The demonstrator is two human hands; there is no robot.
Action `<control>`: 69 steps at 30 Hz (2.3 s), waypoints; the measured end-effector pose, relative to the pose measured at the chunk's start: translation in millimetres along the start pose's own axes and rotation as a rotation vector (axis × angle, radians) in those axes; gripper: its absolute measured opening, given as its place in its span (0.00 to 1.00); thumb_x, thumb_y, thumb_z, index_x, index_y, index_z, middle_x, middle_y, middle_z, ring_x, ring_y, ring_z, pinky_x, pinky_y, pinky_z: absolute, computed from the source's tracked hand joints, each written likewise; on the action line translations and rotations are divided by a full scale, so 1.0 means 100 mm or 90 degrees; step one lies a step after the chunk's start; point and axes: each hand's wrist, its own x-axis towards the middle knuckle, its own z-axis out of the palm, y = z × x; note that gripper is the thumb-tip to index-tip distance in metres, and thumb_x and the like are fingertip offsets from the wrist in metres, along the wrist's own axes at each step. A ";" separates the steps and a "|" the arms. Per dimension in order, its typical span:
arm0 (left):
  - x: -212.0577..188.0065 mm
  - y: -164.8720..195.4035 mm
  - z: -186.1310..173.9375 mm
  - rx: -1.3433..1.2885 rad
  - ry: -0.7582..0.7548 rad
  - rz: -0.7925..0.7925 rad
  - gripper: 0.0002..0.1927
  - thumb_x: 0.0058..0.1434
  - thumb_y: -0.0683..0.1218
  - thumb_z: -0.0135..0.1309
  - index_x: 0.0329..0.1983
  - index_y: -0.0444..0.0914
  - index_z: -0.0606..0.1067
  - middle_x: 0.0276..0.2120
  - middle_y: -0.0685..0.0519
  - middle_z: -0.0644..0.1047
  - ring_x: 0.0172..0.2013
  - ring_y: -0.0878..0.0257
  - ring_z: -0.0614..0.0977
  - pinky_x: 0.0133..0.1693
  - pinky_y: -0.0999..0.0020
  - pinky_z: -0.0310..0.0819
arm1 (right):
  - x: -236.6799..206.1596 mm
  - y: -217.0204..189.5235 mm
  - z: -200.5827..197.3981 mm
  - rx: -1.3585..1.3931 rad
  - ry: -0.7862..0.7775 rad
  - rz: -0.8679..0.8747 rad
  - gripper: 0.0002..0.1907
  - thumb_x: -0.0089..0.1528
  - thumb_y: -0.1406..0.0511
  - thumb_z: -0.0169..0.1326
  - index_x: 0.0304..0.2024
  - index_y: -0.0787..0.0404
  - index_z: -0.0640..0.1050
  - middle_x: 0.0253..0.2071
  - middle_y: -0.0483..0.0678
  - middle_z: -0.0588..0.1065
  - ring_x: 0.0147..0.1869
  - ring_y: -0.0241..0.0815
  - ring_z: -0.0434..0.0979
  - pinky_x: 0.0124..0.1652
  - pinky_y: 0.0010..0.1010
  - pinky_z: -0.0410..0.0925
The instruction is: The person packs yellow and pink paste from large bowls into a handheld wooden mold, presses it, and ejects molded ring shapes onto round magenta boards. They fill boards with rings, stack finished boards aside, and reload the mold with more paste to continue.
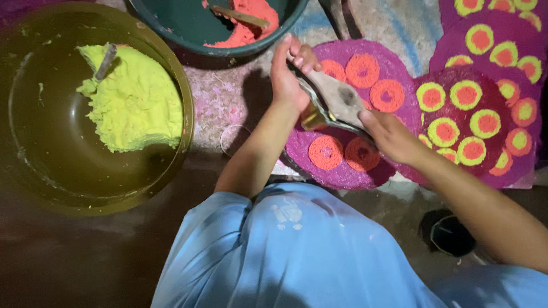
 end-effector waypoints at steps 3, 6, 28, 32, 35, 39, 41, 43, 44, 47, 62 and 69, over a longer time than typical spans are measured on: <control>-0.26 -0.21 -0.05 -0.048 0.056 -0.049 0.16 0.69 0.54 0.49 0.27 0.47 0.62 0.21 0.62 0.60 0.23 0.68 0.63 0.37 0.66 0.64 | -0.38 0.01 -0.07 0.018 -0.042 0.125 0.35 0.73 0.46 0.33 0.34 0.70 0.75 0.23 0.50 0.70 0.28 0.45 0.71 0.31 0.39 0.67; -0.45 -0.43 -0.12 -0.094 0.090 -0.081 0.16 0.69 0.54 0.48 0.27 0.47 0.62 0.20 0.62 0.60 0.23 0.68 0.63 0.37 0.66 0.64 | -0.65 -0.04 -0.04 -0.012 -0.032 0.218 0.35 0.73 0.47 0.32 0.35 0.69 0.76 0.22 0.52 0.71 0.26 0.48 0.73 0.31 0.41 0.68; -0.56 -0.29 -0.15 -0.080 0.092 -0.188 0.26 0.68 0.67 0.33 0.38 0.41 0.65 0.30 0.55 0.69 0.30 0.62 0.70 0.40 0.67 0.64 | -0.69 0.14 0.26 -0.118 0.099 0.036 0.25 0.74 0.53 0.37 0.43 0.69 0.73 0.21 0.59 0.71 0.26 0.56 0.75 0.32 0.46 0.67; -0.83 -0.12 -0.47 0.318 -0.124 -0.288 0.53 0.67 0.81 0.21 0.68 0.36 0.71 0.40 0.52 0.74 0.32 0.68 0.70 0.33 0.71 0.61 | -0.80 0.26 0.23 -0.027 0.100 0.027 0.26 0.73 0.52 0.36 0.46 0.67 0.75 0.20 0.49 0.69 0.25 0.42 0.71 0.28 0.38 0.66; -1.05 -0.15 -0.81 0.633 -0.071 -0.419 0.56 0.57 0.81 0.16 0.70 0.38 0.63 0.45 0.55 0.78 0.27 0.69 0.70 0.23 0.75 0.52 | -0.85 0.34 0.26 0.021 0.109 0.011 0.27 0.73 0.52 0.35 0.51 0.66 0.75 0.20 0.46 0.67 0.25 0.37 0.68 0.27 0.35 0.65; -1.19 -0.30 -0.91 0.760 -0.196 -0.272 0.43 0.69 0.73 0.20 0.75 0.39 0.53 0.42 0.48 0.74 0.29 0.65 0.69 0.24 0.72 0.59 | -0.87 0.46 0.34 0.061 0.136 -0.013 0.27 0.74 0.52 0.35 0.52 0.67 0.75 0.20 0.45 0.66 0.24 0.35 0.65 0.26 0.32 0.62; -1.29 -0.27 -0.74 0.932 -0.286 -0.168 0.41 0.69 0.68 0.28 0.76 0.38 0.49 0.47 0.48 0.75 0.32 0.60 0.73 0.30 0.67 0.64 | -0.89 0.51 0.34 0.079 0.164 -0.017 0.27 0.74 0.52 0.34 0.53 0.66 0.75 0.20 0.44 0.66 0.23 0.34 0.64 0.25 0.31 0.60; -1.51 -0.05 -0.48 1.090 -0.353 -0.142 0.41 0.69 0.64 0.36 0.77 0.38 0.45 0.51 0.49 0.76 0.36 0.55 0.78 0.37 0.61 0.69 | -0.91 0.54 0.30 0.122 0.188 -0.020 0.27 0.74 0.52 0.33 0.53 0.66 0.75 0.20 0.43 0.65 0.23 0.33 0.63 0.24 0.29 0.58; -1.58 0.07 -0.31 1.148 -0.394 -0.147 0.42 0.69 0.62 0.40 0.78 0.37 0.44 0.54 0.50 0.77 0.37 0.52 0.80 0.40 0.59 0.72 | -0.91 0.54 0.27 0.129 0.205 -0.033 0.26 0.75 0.52 0.34 0.51 0.65 0.75 0.21 0.42 0.66 0.24 0.32 0.64 0.25 0.29 0.59; -1.62 0.39 0.19 1.313 -0.449 -0.247 0.45 0.67 0.58 0.48 0.79 0.39 0.42 0.59 0.53 0.78 0.39 0.49 0.85 0.46 0.55 0.78 | -0.91 0.42 0.16 0.142 0.234 -0.088 0.24 0.76 0.51 0.39 0.49 0.65 0.74 0.25 0.43 0.68 0.27 0.31 0.66 0.27 0.28 0.60; -2.01 2.33 1.72 1.056 -0.623 -0.199 0.20 0.67 0.55 0.51 0.58 0.43 0.75 0.40 0.45 0.81 0.39 0.47 0.83 0.42 0.56 0.75 | 0.06 -2.51 0.03 -0.404 -0.143 -0.912 0.33 0.51 0.39 0.58 0.29 0.62 0.72 0.26 0.52 0.68 0.28 0.54 0.72 0.26 0.45 0.64; -2.53 3.05 0.98 1.414 -0.348 -0.202 0.19 0.70 0.56 0.48 0.51 0.44 0.84 0.34 0.45 0.83 0.34 0.47 0.83 0.38 0.53 0.76 | 0.48 -2.99 0.77 -0.037 -0.649 -0.667 0.20 0.73 0.55 0.49 0.36 0.65 0.71 0.33 0.54 0.71 0.39 0.60 0.76 0.38 0.47 0.68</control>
